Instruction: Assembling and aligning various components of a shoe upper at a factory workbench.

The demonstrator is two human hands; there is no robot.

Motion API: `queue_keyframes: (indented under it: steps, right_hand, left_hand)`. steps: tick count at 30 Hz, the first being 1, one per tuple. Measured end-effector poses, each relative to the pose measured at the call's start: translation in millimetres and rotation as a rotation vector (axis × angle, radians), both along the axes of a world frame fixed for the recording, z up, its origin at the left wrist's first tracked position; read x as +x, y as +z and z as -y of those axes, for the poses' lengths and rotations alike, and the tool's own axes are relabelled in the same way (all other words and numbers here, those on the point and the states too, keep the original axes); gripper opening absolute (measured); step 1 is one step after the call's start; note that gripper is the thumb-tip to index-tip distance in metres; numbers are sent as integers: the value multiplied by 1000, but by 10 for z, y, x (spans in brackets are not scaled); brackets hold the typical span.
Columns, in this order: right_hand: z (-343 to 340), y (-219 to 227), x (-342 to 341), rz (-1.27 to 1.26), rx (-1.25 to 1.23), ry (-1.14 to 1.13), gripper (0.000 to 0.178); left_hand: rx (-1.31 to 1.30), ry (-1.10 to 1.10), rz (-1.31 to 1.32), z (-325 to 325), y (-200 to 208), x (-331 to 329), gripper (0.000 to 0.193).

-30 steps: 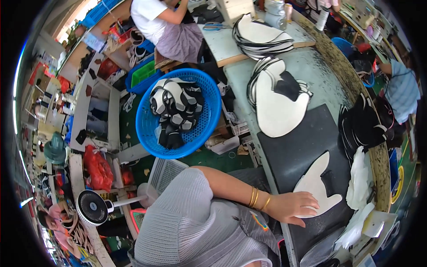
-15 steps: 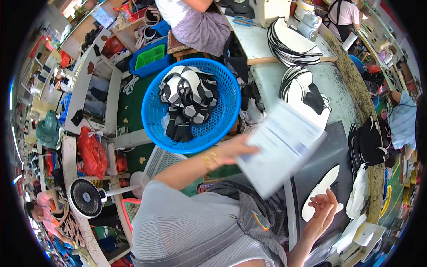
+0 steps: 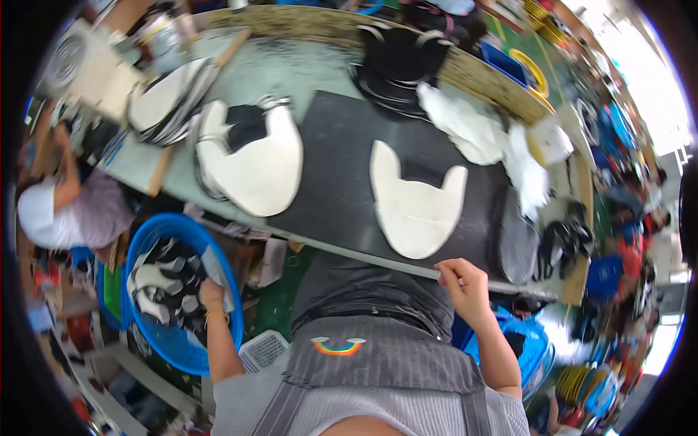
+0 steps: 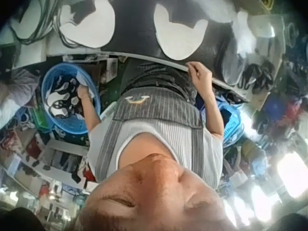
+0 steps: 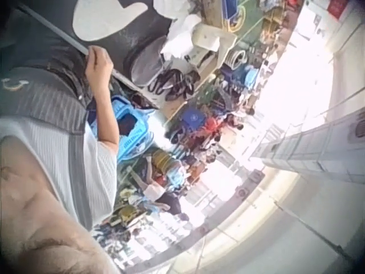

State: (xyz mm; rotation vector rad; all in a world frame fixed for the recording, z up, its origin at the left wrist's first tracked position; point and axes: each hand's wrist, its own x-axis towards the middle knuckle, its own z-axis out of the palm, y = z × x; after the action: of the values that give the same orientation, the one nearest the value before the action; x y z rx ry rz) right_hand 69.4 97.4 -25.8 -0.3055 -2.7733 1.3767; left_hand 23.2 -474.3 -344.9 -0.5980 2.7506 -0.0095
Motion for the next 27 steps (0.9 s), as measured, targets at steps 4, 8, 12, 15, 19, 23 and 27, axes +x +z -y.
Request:
queue_keyframes:
  steps: [4,8,12,15,19,23,27]
  right_hand:
    - [-227,-156,346,-88,313,-64,26]
    - [-843,-268,164,-308,603,-357,15]
    - [-1738,-308,135,-311,566,-522,7]
    - [-2188,-174,-108,-367,624,-528,10]
    - [-2534,-398,-738,-288,753,-426,38]
    - [-2496,-493,-957,-34,759,-254,50]
    - [-2589,-453,-855,-69,712,-188,38]
  left_hand:
    - [288,-305,-685,-1759,2171,-545,15]
    - [967,-1270,-458,-3531,2963,-593,30]
    - [758,-1570,-419,-4290,2718,-590,51]
    - [701,-1613,-318,-4378,2740,-503,58]
    - [840,-1590,-298,-4801,3022,-777,43]
    - [1106,-1526,-473,-5583,2976,-1132,21]
    - [1196,-1754,-530,-6474,2759,-1242,29]
